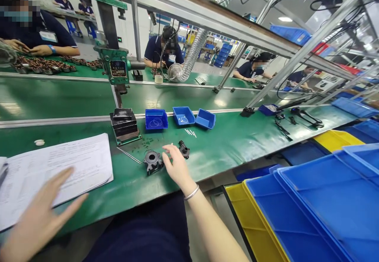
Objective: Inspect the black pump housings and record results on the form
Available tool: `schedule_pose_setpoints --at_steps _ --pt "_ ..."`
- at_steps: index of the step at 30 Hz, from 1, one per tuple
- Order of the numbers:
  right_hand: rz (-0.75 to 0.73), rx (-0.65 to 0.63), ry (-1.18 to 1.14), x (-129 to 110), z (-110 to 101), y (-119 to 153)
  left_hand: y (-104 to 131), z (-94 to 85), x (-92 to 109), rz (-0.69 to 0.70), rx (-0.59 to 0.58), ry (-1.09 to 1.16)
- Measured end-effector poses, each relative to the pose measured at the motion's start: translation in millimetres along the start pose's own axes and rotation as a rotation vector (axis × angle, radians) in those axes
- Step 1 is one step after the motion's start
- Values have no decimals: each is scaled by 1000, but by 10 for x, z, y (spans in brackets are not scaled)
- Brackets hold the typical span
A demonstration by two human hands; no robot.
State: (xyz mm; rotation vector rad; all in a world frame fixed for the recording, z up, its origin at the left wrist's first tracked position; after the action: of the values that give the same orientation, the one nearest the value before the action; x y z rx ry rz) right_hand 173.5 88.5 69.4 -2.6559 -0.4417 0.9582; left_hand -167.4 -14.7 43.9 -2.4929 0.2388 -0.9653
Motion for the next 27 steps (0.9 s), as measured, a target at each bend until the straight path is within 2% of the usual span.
schedule_pose_setpoints --at_steps 3,5,7,9,11,13,16,19,23,25,27 --pt "8 -49 -24 14 196 115 -264 737 517 35 -306 123" --pt "17 -61 -36 -52 293 204 -413 1143 757 60 -417 191" --pt "-1 -92 -50 -111 324 250 -526 1434 869 71 -464 263" --pt "-49 -117 -11 -117 269 212 -595 1606 882 66 -475 311" --pt "-96 -106 83 -53 146 73 -618 1675 849 54 -473 323" --pt "-138 -87 185 50 21 -151 -604 1672 823 45 -470 321" --pt "-257 -162 258 140 5 -540 -543 1612 831 45 -467 329" --pt "-490 -346 271 31 252 -819 -467 1585 874 73 -499 324" --pt "-816 -591 301 -315 754 -878 -396 1602 913 127 -533 312" --pt "-885 -671 410 -460 998 -857 -386 1603 929 159 -539 312" --pt "-854 -691 505 -570 1184 -870 -398 1590 957 194 -548 310"
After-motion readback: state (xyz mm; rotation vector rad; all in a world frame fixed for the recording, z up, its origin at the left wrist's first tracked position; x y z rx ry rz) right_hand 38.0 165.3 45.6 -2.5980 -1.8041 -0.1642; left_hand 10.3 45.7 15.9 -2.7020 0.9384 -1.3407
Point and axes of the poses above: each hand's wrist, its own y-axis away from the middle knuckle, its own z-axis out of the palm, x = y × z, the point moved 6 cm from there along -y, towards the middle knuckle, and after that the axes turned 12 degrees about y, right-handed, at the moved point
